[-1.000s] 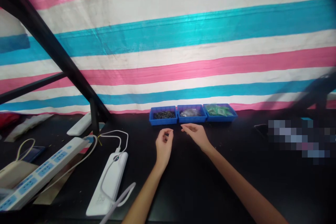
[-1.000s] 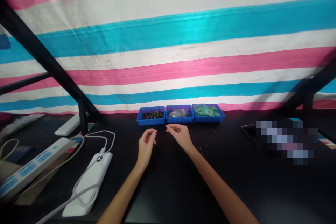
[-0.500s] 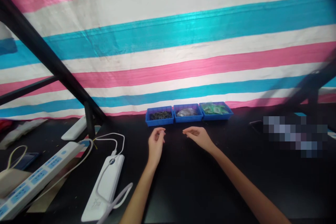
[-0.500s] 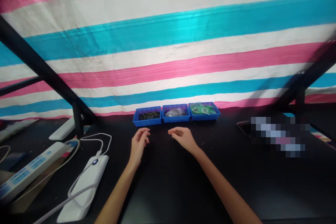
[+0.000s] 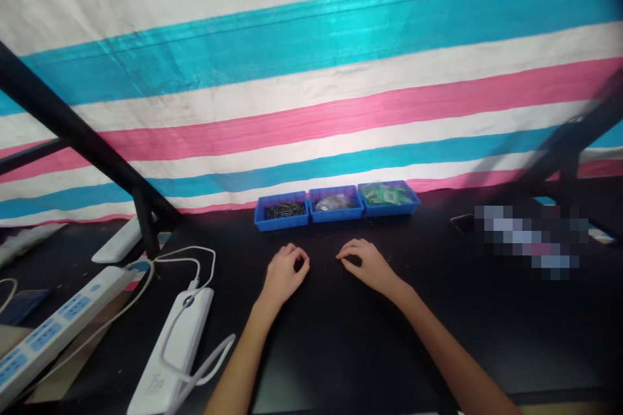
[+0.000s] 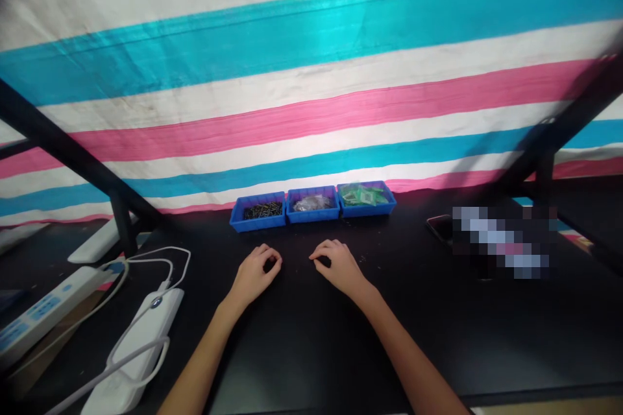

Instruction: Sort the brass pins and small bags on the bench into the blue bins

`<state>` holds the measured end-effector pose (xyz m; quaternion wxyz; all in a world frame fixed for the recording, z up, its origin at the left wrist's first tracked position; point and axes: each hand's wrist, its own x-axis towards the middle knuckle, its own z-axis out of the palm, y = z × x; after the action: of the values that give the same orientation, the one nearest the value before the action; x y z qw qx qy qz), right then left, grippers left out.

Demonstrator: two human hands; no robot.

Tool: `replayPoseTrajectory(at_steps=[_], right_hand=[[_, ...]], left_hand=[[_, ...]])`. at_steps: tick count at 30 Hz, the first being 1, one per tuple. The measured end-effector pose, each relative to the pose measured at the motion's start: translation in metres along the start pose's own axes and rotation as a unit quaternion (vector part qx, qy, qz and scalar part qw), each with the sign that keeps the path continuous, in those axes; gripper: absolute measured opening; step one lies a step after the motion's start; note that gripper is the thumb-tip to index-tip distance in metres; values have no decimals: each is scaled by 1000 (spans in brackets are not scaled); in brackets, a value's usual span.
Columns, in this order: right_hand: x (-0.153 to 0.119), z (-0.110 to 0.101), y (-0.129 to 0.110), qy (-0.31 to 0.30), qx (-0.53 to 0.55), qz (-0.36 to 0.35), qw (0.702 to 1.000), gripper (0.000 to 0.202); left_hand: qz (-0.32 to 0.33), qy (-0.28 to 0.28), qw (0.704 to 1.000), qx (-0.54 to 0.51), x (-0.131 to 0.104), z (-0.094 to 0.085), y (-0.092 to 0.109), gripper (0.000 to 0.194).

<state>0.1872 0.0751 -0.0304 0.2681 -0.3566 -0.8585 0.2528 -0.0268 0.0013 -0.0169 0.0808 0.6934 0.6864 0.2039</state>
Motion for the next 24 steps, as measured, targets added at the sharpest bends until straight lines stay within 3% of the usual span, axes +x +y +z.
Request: replayPoseTrajectory(at_steps=[7,14,20,22,24], right_hand=[[-2,3,-1,0,-23,13,1000,16],[-1,2,0,-6,-24,17,1000,16],[-1,0,3,-16,-37,9,999,16],[0,-7,10,5,-64,25,998,21],[3,-17,20,72,-120,69,988,31]], left_hand=[[23,-3,1000,20,1,3,4,21],[-48,65,996,-29,1,7,-2,18],[-129,91,985,-74,-1,7,7,22],[-125,98,986,-52,-2,8,8,22],[-97,103,990,-29,-1,10,7,22]])
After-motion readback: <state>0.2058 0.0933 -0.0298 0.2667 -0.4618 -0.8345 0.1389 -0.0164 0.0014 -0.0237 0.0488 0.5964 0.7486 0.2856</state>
